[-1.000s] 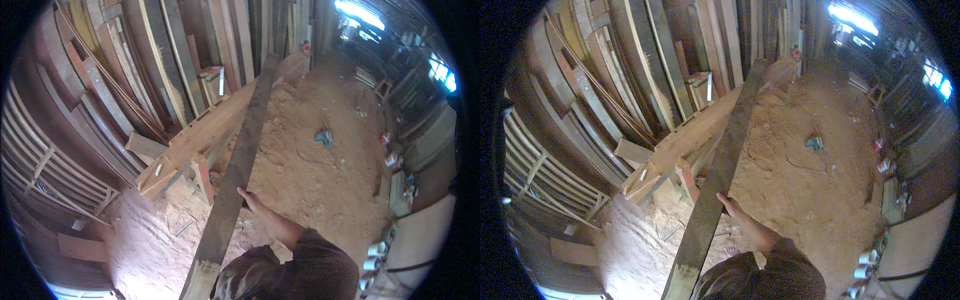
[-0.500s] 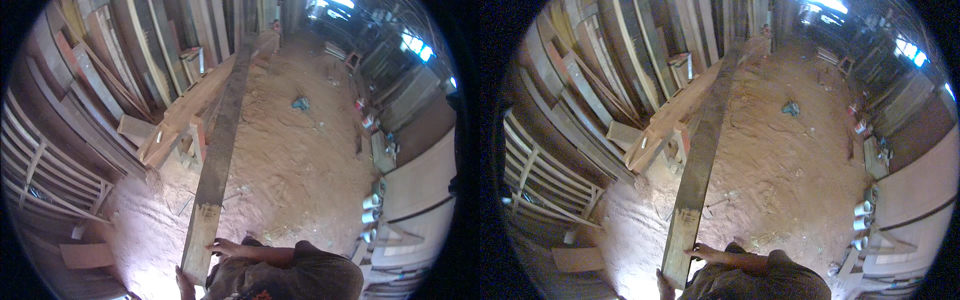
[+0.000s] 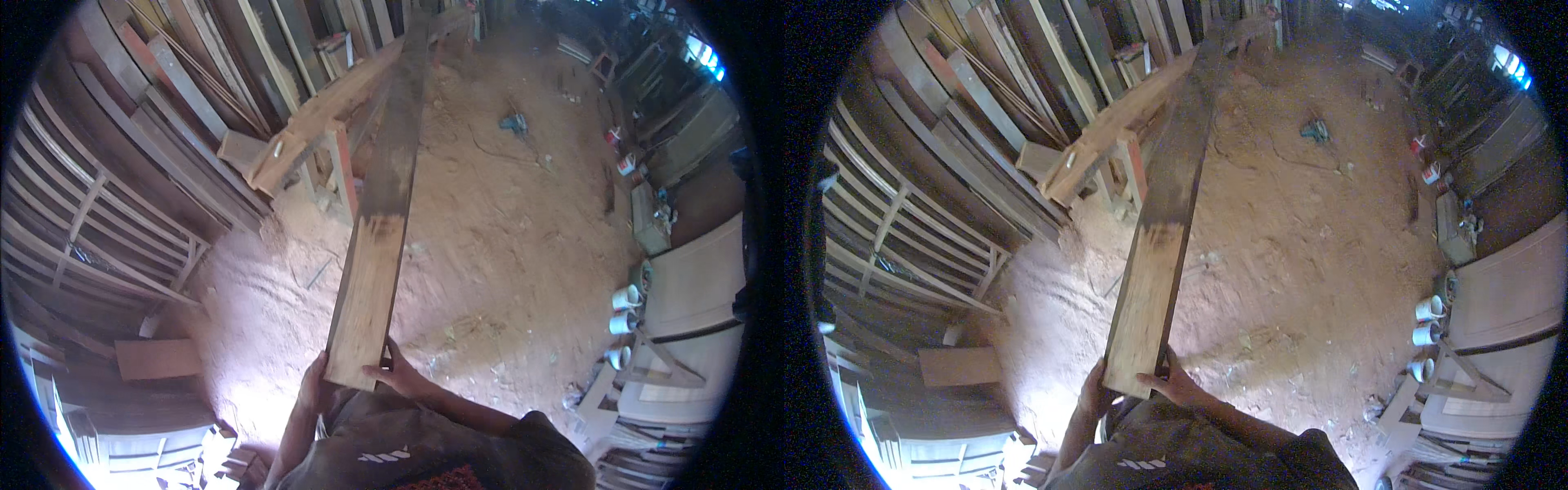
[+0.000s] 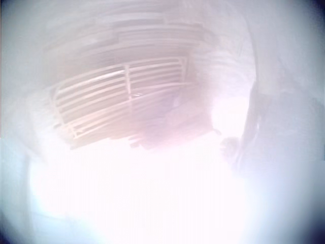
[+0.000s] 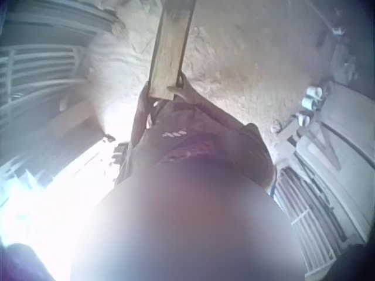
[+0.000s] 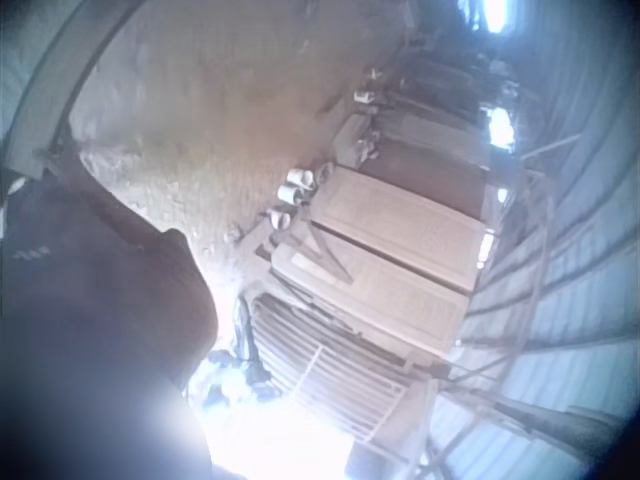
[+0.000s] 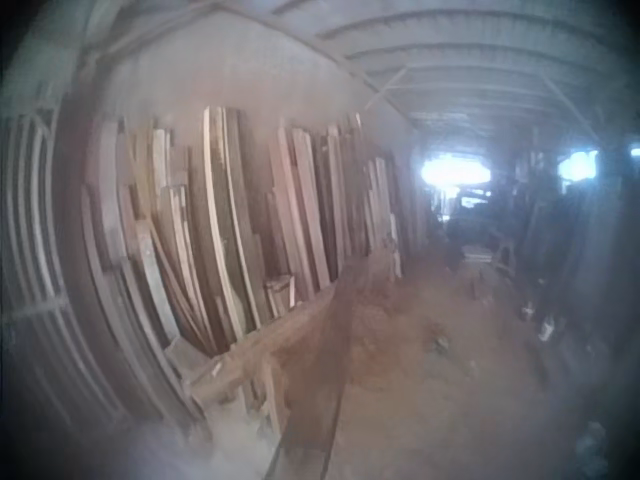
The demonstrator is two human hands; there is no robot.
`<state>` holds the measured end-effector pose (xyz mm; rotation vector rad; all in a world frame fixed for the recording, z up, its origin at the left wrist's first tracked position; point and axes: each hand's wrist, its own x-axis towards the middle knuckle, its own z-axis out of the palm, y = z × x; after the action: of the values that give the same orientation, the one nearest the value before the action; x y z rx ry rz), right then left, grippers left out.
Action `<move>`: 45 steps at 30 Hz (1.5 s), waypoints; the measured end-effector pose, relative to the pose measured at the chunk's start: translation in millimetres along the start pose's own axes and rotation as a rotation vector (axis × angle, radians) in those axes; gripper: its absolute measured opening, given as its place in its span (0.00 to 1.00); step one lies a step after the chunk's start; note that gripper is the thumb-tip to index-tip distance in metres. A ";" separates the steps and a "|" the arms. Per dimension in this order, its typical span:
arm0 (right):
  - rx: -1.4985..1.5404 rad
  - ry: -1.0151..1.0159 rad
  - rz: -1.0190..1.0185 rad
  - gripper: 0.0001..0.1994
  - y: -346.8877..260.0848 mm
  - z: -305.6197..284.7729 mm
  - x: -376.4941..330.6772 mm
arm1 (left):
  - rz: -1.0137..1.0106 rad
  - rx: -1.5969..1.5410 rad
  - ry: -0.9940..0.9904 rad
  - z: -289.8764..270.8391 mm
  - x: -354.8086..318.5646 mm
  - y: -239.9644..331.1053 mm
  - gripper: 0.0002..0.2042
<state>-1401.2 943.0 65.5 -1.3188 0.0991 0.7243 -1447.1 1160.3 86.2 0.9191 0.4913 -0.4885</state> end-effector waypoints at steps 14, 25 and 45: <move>0.077 0.332 -0.619 0.44 -123.9 1.6 -114.2 | 0.227 0.246 -0.486 95.5 -38.1 57.6 0.39; 0.327 0.293 -0.594 0.34 -209.0 47.8 -132.9 | 0.397 0.367 -0.506 153.5 -70.7 158.5 0.35; 0.374 0.290 -0.561 0.38 -152.8 47.2 -102.3 | 0.284 0.535 -0.530 113.0 -53.1 150.5 0.38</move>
<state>-1415.0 931.8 254.5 -1.0115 0.0860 0.0291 -1378.7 1153.2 269.2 1.2904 -0.2682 -0.5878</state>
